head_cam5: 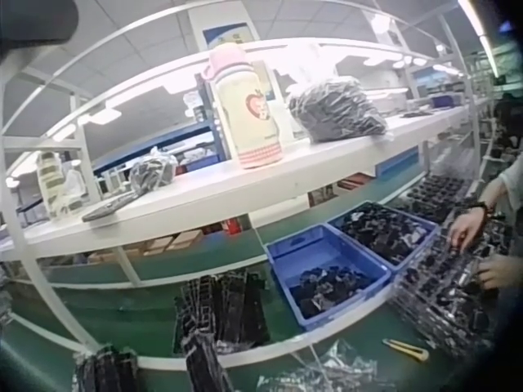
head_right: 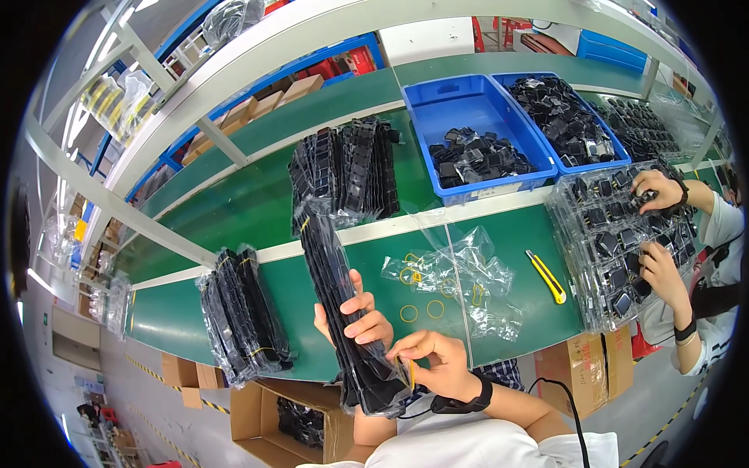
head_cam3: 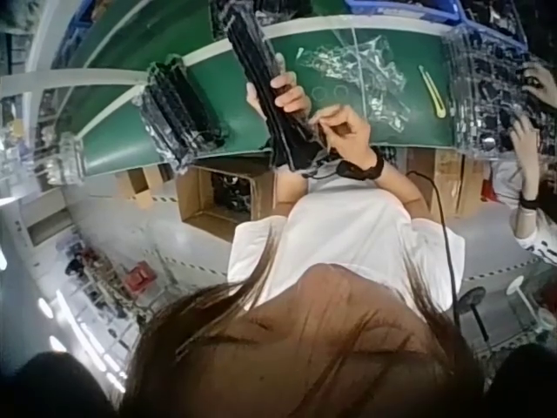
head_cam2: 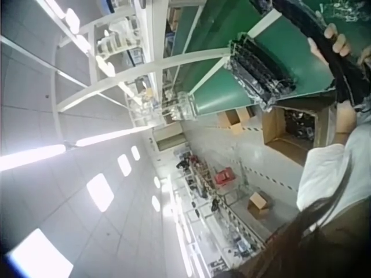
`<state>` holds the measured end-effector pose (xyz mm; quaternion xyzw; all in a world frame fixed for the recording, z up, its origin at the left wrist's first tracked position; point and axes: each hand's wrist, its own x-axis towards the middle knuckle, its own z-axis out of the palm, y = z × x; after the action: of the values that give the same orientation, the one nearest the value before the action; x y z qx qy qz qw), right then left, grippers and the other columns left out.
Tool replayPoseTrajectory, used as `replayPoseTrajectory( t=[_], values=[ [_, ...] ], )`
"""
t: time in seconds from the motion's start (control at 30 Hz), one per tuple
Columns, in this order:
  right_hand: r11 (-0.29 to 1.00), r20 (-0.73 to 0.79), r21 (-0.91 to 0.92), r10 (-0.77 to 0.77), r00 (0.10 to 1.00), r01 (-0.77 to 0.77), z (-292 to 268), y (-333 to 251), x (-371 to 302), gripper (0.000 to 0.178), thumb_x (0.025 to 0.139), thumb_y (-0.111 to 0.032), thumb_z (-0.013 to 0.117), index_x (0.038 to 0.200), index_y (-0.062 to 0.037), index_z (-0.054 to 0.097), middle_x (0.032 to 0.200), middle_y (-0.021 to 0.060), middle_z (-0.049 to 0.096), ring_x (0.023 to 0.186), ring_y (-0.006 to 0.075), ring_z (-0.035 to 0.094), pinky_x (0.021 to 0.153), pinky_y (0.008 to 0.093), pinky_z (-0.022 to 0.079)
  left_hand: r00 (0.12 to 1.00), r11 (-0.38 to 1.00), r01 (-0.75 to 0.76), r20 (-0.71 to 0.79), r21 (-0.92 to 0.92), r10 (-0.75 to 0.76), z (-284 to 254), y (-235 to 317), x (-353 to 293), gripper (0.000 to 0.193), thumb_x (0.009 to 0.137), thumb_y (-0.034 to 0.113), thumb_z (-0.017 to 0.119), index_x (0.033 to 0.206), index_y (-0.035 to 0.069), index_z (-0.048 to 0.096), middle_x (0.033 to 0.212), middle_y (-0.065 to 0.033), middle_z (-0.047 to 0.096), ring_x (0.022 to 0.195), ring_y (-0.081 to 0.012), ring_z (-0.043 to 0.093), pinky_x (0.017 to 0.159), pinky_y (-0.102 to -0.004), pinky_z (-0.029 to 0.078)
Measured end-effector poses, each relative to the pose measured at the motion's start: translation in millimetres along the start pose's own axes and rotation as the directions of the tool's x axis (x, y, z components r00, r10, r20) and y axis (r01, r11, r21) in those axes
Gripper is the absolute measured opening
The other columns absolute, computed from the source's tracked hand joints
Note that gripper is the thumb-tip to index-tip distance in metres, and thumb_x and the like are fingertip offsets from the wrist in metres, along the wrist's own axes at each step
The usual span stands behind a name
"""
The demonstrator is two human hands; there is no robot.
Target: The person picks up a bundle of black plastic trays, removes the rubber band, and separates them by hand. They place the trays into a blue bin and then repeat the process with another bundle.
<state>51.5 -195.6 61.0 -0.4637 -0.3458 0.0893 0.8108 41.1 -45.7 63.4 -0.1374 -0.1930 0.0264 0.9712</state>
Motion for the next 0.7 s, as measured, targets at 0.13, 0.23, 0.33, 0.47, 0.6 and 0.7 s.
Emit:
replayPoseTrajectory(
  t=[0.13,0.23,0.33,0.47,0.6,0.7],
  values=[
    [0.991,0.055,-0.133,0.031,0.998,-0.024,-5.1,-6.9,3.6,0.018,0.079,0.012,0.067,0.089,0.0004,0.057,0.102,0.0176,0.067,0.093,0.0231,0.068,0.078,0.0324,0.057,0.999,0.999,-0.008,0.034,0.054,0.006,0.1,6.3,-1.1,0.073,0.092,0.047,0.052,0.149,0.010,0.026,0.101,-0.0036,0.051,0.072,-0.0157,0.052,0.064,-0.0297,0.044],
    [0.975,-0.023,-0.193,0.109,0.994,-0.112,-3.3,-9.7,5.0,0.018,0.078,0.013,0.066,0.087,0.0010,0.057,0.101,0.0174,0.067,0.093,0.0229,0.068,0.079,0.0312,0.057,0.998,0.998,-0.049,0.046,0.036,0.047,-0.4,5.6,-0.8,0.075,0.091,0.048,0.054,0.148,0.009,0.026,0.100,-0.0034,0.051,0.072,-0.0149,0.052,0.063,-0.0287,0.044],
    [0.959,0.026,-0.067,0.278,0.960,-0.276,-2.1,-10.8,5.6,0.018,0.077,0.015,0.065,0.087,0.0015,0.057,0.104,0.0184,0.067,0.092,0.0214,0.068,0.081,0.0299,0.057,0.997,0.999,-0.041,0.069,0.009,0.040,1.0,3.1,-1.4,0.075,0.090,0.048,0.055,0.148,0.009,0.027,0.100,-0.0034,0.051,0.072,-0.0145,0.052,0.063,-0.0283,0.044],
    [0.972,0.065,-0.051,0.233,0.970,-0.230,-10.3,-11.4,7.8,0.016,0.077,0.011,0.068,0.087,0.0000,0.062,0.103,0.0158,0.069,0.088,0.0174,0.068,0.074,0.0280,0.057,0.998,0.998,-0.052,0.045,0.022,0.051,3.2,2.5,-2.7,0.074,0.091,0.047,0.054,0.148,0.009,0.027,0.100,-0.0038,0.051,0.072,-0.0153,0.052,0.062,-0.0291,0.045],
    [0.823,0.201,-0.541,-0.074,0.977,0.174,-13.2,-28.1,11.6,0.015,0.079,0.003,0.071,0.092,-0.0037,0.070,0.100,0.0093,0.071,0.082,0.0154,0.069,0.067,0.0257,0.056,0.996,0.994,-0.090,0.029,0.062,0.088,3.6,3.7,-2.6,0.073,0.092,0.046,0.054,0.148,0.010,0.027,0.099,-0.0042,0.050,0.071,-0.0159,0.052,0.062,-0.0296,0.044],
    [0.787,0.258,-0.572,-0.094,0.962,0.230,-14.0,-31.9,10.2,0.019,0.079,0.001,0.071,0.097,-0.0050,0.071,0.101,0.0069,0.071,0.081,0.0165,0.069,0.068,0.0257,0.056,0.994,0.991,-0.104,0.047,0.082,0.101,1.1,6.4,-2.5,0.072,0.092,0.046,0.053,0.148,0.010,0.027,0.099,-0.0040,0.050,0.071,-0.0163,0.051,0.062,-0.0296,0.044]
  ],
)
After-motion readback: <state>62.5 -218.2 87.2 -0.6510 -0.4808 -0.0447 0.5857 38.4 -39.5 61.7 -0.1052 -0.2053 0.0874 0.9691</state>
